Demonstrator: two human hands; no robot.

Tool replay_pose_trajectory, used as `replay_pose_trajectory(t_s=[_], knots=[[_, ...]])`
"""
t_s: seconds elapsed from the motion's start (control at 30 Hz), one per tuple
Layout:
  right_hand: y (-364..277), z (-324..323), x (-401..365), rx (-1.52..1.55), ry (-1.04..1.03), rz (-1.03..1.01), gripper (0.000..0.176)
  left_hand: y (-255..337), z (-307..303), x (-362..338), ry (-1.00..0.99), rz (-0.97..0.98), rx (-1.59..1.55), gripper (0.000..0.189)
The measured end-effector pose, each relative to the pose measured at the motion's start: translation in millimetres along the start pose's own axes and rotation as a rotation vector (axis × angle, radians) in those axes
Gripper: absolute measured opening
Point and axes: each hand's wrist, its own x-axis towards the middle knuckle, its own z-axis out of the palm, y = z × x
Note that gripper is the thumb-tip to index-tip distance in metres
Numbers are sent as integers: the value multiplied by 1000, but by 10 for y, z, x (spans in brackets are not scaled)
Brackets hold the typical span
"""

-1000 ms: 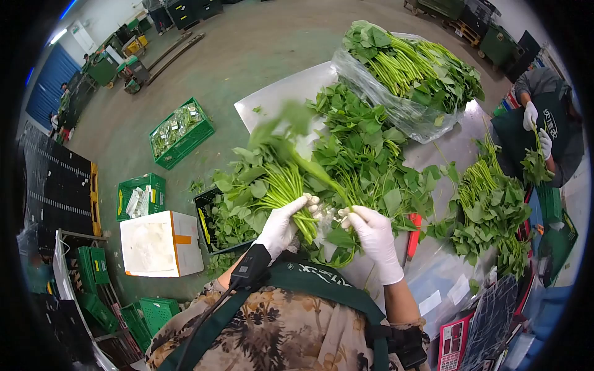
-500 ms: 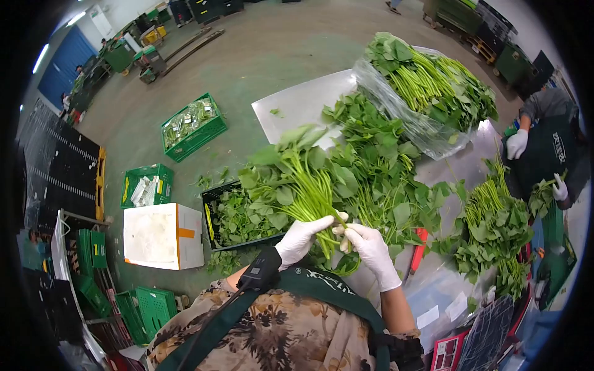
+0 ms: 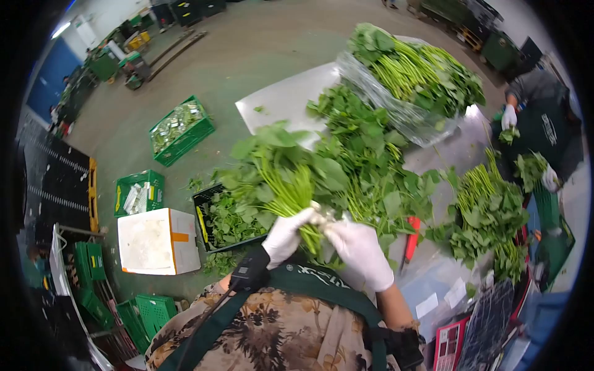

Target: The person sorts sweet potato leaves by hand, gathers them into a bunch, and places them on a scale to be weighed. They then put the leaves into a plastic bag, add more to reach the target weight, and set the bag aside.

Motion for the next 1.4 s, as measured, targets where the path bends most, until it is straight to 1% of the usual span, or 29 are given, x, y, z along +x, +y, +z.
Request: replay_pose_trajectory(t_s=[0.03, 0.1, 0.13, 0.17, 0.23, 0.3, 0.33, 0.37, 0.43, 0.53, 0.63, 0.67, 0.77, 0.8, 0.83, 0.87, 0.9, 1.0, 1.03, 1.1, 1.13, 1.23, 1.27, 1.3, 1.37, 1.4], knots=[[81, -23, 21, 68, 36, 147, 13, 69, 7, -14, 17, -4, -40, 19], [233, -65, 135, 261, 173, 372, 13, 78, -157, 32, 69, -34, -171, 17], [369, -23, 150, 120, 231, 342, 13, 66, -224, 61, 77, -6, -214, 13], [524, 37, 171, -18, 283, 305, 14, -1, -398, 122, 74, -36, -247, 12], [734, 140, 227, -240, 209, 368, 17, -62, -519, 141, 148, -97, -273, 12], [936, 245, 289, -499, 133, 405, 20, -201, -652, 194, 154, -153, -353, 13], [1023, 306, 303, -528, 113, 432, 23, -223, -644, 185, 176, -170, -361, 12], [1105, 356, 302, -515, 94, 450, 23, -276, -687, 192, 137, -173, -379, 16], [1150, 382, 332, -489, 52, 486, 23, -282, -635, 158, 139, -187, -358, 23], [1194, 321, 377, -318, 0, 545, 21, -276, -584, 152, 77, -211, -341, 34], [1332, 241, 323, 200, 122, 605, 20, -268, -559, 155, 38, -226, -366, 41], [1458, 278, 293, 324, 186, 590, 18, -276, -552, 145, 36, -240, -381, 40], [1108, 8, 328, 553, 228, 788, 18, -278, -538, 153, 24, -273, -380, 38], [1110, 22, 299, 744, 293, 730, 19, -280, -543, 151, 19, -274, -352, 37], [1101, 10, 261, 789, 295, 706, 19, -275, -538, 147, 14, -276, -324, 36], [1082, 4, 228, 835, 299, 681, 20, -262, -523, 132, 33, -269, -313, 29], [1011, -21, 224, 882, 302, 656, 20, -218, -474, 111, 49, -250, -262, 27], [739, -157, 218, 873, 311, 601, 18, -121, -339, 47, 100, -195, -142, 19], [668, -180, 225, 857, 306, 571, 17, -94, -286, 42, 109, -170, -92, 19], [548, -128, 245, 729, 365, 449, 15, -49, -156, 41, 128, -114, 8, 19], [476, -103, 258, 665, 390, 385, 15, -77, -132, 61, 99, -86, -58, 18], [123, -185, 272, 413, 231, 447, 12, -57, 77, 88, 130, -68, -16, 19], [35, -173, 280, 281, 201, 440, 9, -75, 104, 109, 95, -48, 1, 21], [-42, -117, 284, 282, 213, 400, 9, -98, 113, 112, 88, -64, 22, 20], [-155, -14, 278, 279, 245, 326, 10, -205, 87, 146, 67, -42, -74, 18], [-156, 1, 269, 207, 262, 275, 10, -188, 104, 128, 51, -34, -69, 17]])
